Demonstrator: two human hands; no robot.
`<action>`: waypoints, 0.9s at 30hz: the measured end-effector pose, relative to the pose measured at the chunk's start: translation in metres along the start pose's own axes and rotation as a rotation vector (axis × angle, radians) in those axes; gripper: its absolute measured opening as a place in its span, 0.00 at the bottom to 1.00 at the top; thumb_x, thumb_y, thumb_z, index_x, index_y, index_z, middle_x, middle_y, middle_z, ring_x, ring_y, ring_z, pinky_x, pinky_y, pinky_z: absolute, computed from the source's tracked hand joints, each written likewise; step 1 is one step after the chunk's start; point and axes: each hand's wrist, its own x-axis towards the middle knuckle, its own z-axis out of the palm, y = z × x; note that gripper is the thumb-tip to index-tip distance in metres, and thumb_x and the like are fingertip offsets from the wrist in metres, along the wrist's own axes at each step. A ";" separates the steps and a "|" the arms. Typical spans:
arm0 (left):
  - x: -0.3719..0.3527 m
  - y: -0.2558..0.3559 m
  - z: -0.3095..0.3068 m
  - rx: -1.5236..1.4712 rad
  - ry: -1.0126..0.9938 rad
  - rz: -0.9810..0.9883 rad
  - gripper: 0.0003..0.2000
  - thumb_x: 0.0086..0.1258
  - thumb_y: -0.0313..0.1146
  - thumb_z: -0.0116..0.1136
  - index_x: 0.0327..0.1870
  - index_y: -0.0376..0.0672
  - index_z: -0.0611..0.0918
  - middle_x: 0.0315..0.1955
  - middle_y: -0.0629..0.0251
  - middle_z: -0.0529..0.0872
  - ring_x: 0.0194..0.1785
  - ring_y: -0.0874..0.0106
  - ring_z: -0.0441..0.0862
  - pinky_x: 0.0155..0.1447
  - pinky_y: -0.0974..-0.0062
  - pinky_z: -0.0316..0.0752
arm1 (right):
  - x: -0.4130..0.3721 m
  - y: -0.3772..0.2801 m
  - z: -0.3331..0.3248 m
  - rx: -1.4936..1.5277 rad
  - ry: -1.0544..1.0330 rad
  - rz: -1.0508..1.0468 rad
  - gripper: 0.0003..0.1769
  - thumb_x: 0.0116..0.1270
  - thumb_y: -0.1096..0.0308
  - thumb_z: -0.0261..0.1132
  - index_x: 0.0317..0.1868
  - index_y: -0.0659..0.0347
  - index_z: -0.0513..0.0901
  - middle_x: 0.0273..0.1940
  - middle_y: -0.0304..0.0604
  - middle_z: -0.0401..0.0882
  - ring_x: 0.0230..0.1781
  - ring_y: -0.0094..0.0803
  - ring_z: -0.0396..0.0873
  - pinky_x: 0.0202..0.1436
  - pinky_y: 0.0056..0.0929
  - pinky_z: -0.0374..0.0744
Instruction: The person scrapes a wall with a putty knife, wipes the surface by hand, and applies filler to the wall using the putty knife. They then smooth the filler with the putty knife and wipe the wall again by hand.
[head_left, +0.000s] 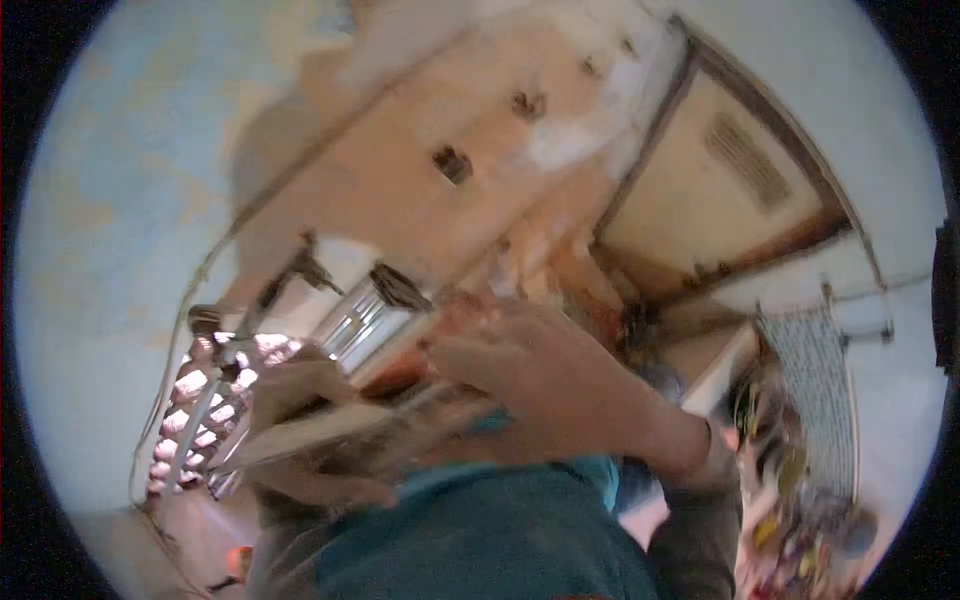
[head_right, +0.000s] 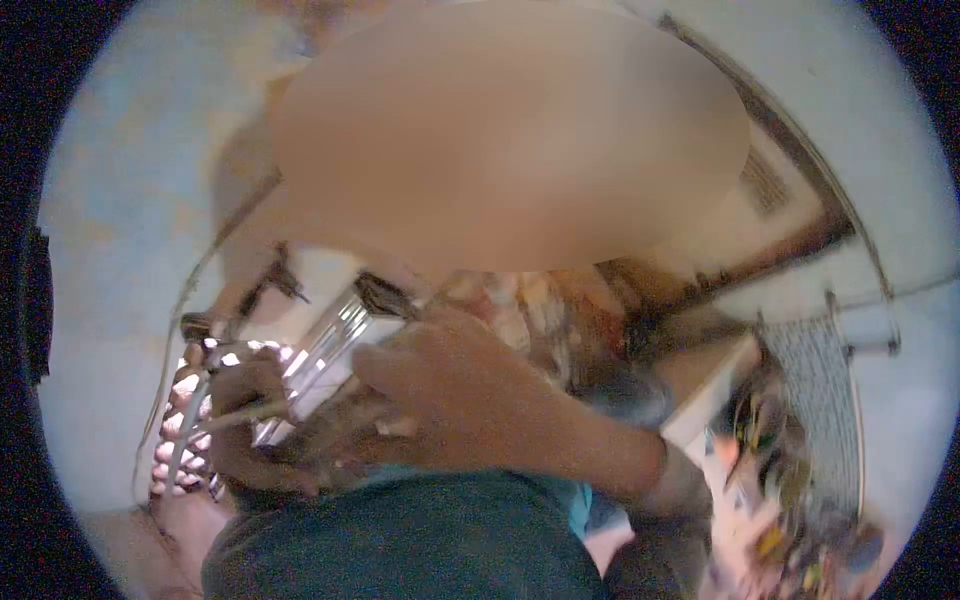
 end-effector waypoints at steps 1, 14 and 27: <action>-0.001 0.001 0.003 -0.070 -0.082 -0.024 0.20 0.60 0.35 0.74 0.51 0.38 0.83 0.48 0.55 0.85 0.40 0.68 0.80 0.43 0.68 0.75 | -0.005 0.006 0.006 0.025 -0.027 0.020 0.24 0.53 0.48 0.76 0.37 0.60 0.81 0.30 0.50 0.81 0.32 0.54 0.81 0.38 0.49 0.77; -0.032 0.021 0.039 0.977 0.403 -0.453 0.11 0.62 0.23 0.66 0.43 0.35 0.78 0.43 0.63 0.80 0.48 0.68 0.77 0.53 0.72 0.73 | 0.005 0.024 0.027 -0.071 0.170 -0.117 0.27 0.51 0.39 0.72 0.33 0.57 0.89 0.30 0.49 0.86 0.34 0.46 0.87 0.38 0.42 0.83; -0.039 0.022 0.054 0.640 0.352 -0.647 0.30 0.60 0.21 0.63 0.67 0.36 0.73 0.55 0.58 0.85 0.57 0.69 0.82 0.61 0.70 0.77 | 0.009 0.013 0.009 -0.274 -0.161 0.003 0.29 0.71 0.40 0.62 0.43 0.63 0.80 0.22 0.37 0.79 0.21 0.27 0.76 0.31 0.32 0.76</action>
